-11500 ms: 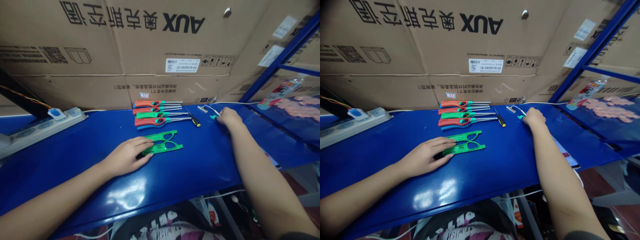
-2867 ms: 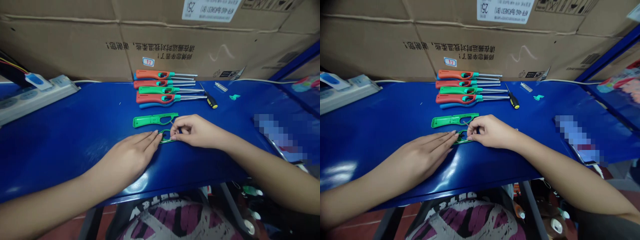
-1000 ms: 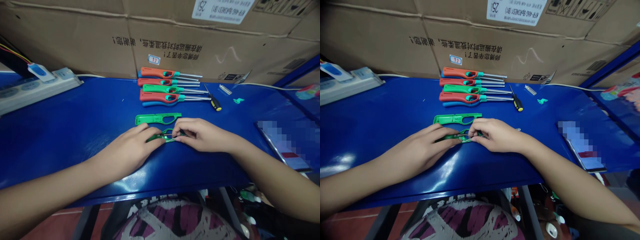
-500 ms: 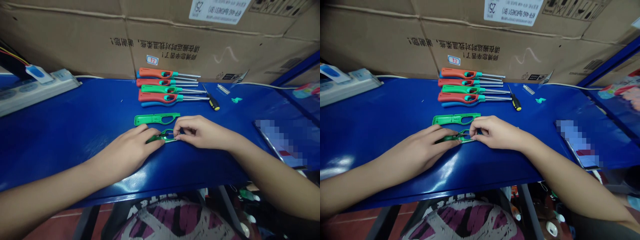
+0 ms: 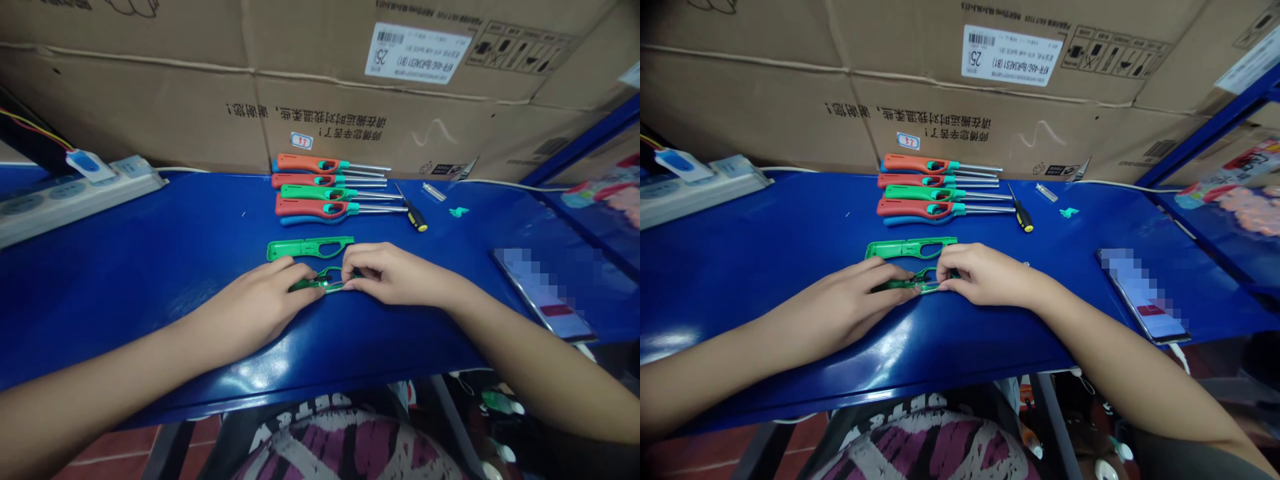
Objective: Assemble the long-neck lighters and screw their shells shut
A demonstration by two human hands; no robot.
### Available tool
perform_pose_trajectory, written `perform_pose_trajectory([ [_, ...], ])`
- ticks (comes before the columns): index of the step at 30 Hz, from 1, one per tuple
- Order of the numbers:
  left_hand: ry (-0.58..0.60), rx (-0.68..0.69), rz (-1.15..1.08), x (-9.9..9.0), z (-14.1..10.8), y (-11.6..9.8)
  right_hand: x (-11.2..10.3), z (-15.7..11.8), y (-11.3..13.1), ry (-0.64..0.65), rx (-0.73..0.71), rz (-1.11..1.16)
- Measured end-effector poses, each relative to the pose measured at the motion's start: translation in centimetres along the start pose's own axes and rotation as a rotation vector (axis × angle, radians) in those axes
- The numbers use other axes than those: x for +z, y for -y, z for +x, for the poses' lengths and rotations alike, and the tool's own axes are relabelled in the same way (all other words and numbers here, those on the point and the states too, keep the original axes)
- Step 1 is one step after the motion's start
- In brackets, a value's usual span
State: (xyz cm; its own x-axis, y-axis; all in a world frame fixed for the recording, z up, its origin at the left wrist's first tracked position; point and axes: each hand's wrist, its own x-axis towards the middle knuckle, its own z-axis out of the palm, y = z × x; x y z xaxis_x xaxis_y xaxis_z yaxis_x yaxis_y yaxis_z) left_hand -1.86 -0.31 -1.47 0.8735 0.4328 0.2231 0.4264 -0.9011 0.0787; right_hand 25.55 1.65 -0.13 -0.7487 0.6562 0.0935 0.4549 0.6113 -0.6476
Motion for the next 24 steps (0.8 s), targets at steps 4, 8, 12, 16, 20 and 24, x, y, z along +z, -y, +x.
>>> perform_pose_trajectory([
  [4, -0.007, 0.006, 0.003, 0.05, 0.0, 0.13, -0.02, 0.04, -0.28, 0.007, 0.064, 0.079],
  [8, -0.012, 0.002, -0.014, 0.11, 0.05, 0.15, -0.25, -0.12, -0.61, 0.024, 0.031, 0.075],
  [12, -0.004, -0.007, -0.035, 0.09, 0.1, 0.03, -0.26, -0.24, -0.61, 0.041, -0.05, 0.023],
  [16, 0.003, -0.007, -0.021, 0.08, 0.05, 0.0, -0.05, -0.07, -0.54, 0.01, -0.041, 0.001],
  [20, 0.009, -0.008, -0.02, 0.01, 0.05, 0.04, 0.06, 0.06, -0.71, -0.011, 0.074, 0.098],
  [24, 0.02, -0.015, -0.032, -0.05, 0.17, 0.01, 0.0, -0.03, -0.97, -0.011, 0.104, 0.15],
])
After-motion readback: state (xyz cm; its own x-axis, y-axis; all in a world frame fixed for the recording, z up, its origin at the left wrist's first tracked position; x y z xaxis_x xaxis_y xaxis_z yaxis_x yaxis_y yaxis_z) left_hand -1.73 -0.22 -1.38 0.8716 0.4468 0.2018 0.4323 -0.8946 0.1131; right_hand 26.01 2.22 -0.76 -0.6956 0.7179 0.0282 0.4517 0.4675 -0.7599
